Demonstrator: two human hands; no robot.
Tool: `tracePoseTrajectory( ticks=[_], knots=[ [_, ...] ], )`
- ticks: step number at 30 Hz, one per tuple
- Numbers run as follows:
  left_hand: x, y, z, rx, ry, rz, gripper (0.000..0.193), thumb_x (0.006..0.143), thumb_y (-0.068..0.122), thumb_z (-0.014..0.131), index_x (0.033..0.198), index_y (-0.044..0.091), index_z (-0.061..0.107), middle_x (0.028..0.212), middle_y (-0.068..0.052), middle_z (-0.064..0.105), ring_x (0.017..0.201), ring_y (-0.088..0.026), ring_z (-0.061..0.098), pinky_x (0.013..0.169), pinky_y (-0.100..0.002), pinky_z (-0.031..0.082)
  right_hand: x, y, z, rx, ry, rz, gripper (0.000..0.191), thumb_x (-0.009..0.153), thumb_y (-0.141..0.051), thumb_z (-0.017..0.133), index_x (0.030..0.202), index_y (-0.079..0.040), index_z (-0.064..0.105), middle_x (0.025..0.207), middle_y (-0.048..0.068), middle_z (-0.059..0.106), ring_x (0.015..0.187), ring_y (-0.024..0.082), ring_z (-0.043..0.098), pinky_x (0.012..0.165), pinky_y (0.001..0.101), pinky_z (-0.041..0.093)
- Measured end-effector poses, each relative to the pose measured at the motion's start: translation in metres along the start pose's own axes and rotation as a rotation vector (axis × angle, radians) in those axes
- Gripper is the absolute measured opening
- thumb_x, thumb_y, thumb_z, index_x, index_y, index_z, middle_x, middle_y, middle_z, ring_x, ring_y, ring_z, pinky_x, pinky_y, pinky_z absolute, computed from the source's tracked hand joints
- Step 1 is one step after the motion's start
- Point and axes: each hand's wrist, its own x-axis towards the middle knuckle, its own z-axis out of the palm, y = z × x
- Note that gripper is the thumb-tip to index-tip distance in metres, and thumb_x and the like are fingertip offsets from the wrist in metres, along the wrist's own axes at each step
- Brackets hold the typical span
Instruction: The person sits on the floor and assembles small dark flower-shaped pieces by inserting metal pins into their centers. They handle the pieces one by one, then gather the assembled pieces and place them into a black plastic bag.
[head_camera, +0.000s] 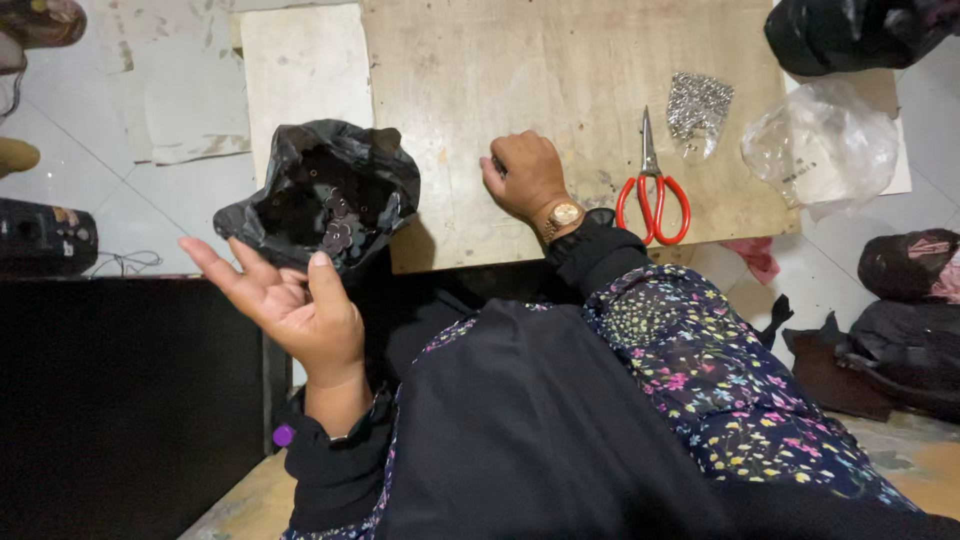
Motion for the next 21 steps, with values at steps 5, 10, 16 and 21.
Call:
tracePoseTrajectory(
  ticks=[5,10,16,21],
  knots=[
    [0.001,-0.004,0.001,-0.048,-0.012,-0.003,0.094,0.109,-0.012,0.056,0.166,0.012,-0.015,0.174,-0.029,0.004,0.132,-0.017,0.052,0.099,-0.022,0.052,-0.006,0.003,-0.001,0.048,-0.082,0.059,0.025,0.091,-0.022,0.077,0.078,-0.012,0.059,0.075,0.008,0.06,0.071,0.03,0.059,0.065,0.0442,0.047],
    [0.001,-0.003,0.009,0.0,-0.014,-0.031,0.095,0.105,-0.011,0.056,0.167,0.011,-0.013,0.177,-0.03,0.007,0.127,-0.016,0.053,0.097,-0.021,0.05,-0.007,0.006,-0.004,-0.025,-0.052,-0.096,0.028,0.088,-0.023,0.078,0.072,-0.013,0.058,0.07,0.005,0.058,0.068,0.029,0.059,0.062,0.0453,0.046],
    [-0.004,-0.004,0.011,0.027,-0.037,0.002,0.093,0.108,-0.011,0.057,0.165,0.012,-0.012,0.177,-0.026,0.005,0.131,-0.016,0.051,0.099,-0.023,0.05,-0.006,0.003,-0.006,0.037,-0.051,-0.048,0.027,0.09,-0.023,0.078,0.075,-0.012,0.059,0.073,0.007,0.058,0.07,0.03,0.06,0.063,0.0437,0.047],
    [-0.004,-0.004,0.011,-0.084,-0.038,-0.016,0.095,0.109,-0.012,0.058,0.166,0.013,-0.014,0.176,-0.025,0.012,0.13,-0.017,0.052,0.104,-0.024,0.051,-0.007,0.007,-0.003,0.02,-0.061,-0.056,0.025,0.09,-0.024,0.079,0.074,-0.013,0.063,0.069,0.006,0.061,0.066,0.029,0.061,0.061,0.0441,0.048]
  ],
)
